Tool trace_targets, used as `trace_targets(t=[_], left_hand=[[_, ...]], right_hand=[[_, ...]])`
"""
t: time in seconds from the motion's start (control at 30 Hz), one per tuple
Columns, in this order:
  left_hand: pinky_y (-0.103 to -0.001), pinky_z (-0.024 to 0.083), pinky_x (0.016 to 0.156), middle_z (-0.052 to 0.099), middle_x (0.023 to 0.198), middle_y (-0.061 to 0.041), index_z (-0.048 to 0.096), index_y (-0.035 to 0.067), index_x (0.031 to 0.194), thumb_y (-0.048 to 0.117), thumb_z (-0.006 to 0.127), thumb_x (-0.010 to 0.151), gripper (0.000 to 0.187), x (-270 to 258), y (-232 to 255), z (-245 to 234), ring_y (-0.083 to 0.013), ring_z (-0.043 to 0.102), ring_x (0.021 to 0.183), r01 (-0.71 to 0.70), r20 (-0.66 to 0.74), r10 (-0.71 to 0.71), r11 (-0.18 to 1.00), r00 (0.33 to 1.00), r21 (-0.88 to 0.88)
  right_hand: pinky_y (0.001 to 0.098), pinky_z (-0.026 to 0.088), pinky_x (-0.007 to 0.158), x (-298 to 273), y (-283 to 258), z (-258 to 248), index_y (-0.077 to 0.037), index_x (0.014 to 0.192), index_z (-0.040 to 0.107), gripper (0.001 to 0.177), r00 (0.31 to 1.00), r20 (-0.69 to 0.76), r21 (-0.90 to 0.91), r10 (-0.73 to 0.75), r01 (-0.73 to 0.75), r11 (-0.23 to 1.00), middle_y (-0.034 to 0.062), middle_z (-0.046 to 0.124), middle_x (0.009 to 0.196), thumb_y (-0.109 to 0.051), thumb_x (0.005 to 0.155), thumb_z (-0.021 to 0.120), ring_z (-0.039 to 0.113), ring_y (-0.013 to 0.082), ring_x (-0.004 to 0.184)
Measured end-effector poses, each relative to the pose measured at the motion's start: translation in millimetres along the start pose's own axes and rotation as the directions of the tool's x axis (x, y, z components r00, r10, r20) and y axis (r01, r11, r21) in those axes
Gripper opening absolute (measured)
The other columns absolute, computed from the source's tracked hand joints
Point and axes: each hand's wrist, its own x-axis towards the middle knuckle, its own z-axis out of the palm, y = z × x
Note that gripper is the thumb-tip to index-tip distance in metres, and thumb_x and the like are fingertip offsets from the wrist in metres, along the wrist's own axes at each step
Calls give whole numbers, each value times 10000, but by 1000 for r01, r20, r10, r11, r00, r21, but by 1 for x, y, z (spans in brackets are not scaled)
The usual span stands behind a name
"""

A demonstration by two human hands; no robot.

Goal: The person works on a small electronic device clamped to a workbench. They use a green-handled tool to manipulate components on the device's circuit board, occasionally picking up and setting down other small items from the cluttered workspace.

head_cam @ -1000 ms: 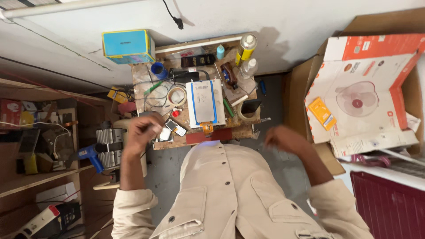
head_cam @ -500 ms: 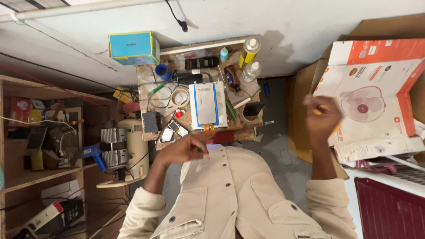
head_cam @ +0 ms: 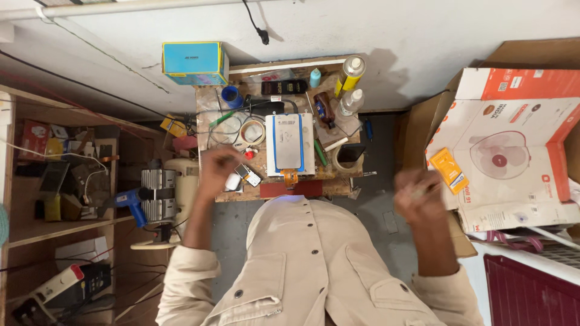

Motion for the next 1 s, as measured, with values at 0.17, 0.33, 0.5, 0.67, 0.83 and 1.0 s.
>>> trace_targets(t=[0.17, 0.33, 0.5, 0.67, 0.83, 1.0], left_hand=[[-308, 527, 702, 717, 874, -68, 780, 45, 934, 10, 774, 843, 98, -20, 51, 84, -190, 688, 825, -60, 633, 20, 997, 774, 42], [-316, 454, 602, 715, 834, -67, 805, 63, 935, 32, 790, 807, 132, -9, 128, 59, -198, 620, 723, -82, 749, 33, 996, 662, 29], [-292, 478, 766, 664, 911, -33, 669, 27, 957, -53, 666, 912, 91, 5, 100, -5, -136, 589, 829, -275, 2, 287, 921, 958, -275], [-264, 448, 674, 660, 875, -47, 696, 20, 932, -86, 678, 917, 109, 4, 25, -7, -109, 565, 754, -132, -147, 104, 972, 984, -192], [-352, 536, 777, 712, 929, -73, 752, 77, 936, -10, 735, 788, 173, -22, 44, 82, -216, 673, 876, -322, 430, 276, 946, 860, 36], [-341, 453, 657, 665, 816, -34, 755, 93, 942, 46, 773, 840, 113, -27, 127, 92, -213, 601, 795, -239, 688, 246, 965, 683, -107]], right_hand=[[327, 576, 874, 56, -6, -7, -24, 1006, 721, 267, 814, -264, -643, -517, 251, 723, 105, 717, 970, 202, 866, 709, 681, 249, 922], [375, 573, 807, 60, 32, 14, -33, 890, 720, 286, 956, 204, -967, -209, 162, -199, 135, 723, 991, 215, 775, 636, 698, 259, 917], [326, 595, 700, 29, 61, 53, -46, 840, 754, 252, 719, 284, -887, 635, -54, 459, 85, 778, 905, 149, 693, 694, 743, 211, 819], [366, 602, 653, 21, 14, 54, -61, 818, 704, 144, 895, 406, -182, 184, -118, 976, 111, 761, 852, 19, 805, 824, 746, 233, 795], [383, 565, 829, 61, -7, 36, -28, 999, 728, 102, 900, -223, -638, -375, 156, 754, 94, 713, 915, 19, 940, 797, 665, 263, 905], [411, 549, 905, 61, 38, 39, -74, 957, 738, 217, 969, 173, -957, -174, 123, -263, 137, 716, 1031, 88, 820, 692, 667, 322, 1020]])
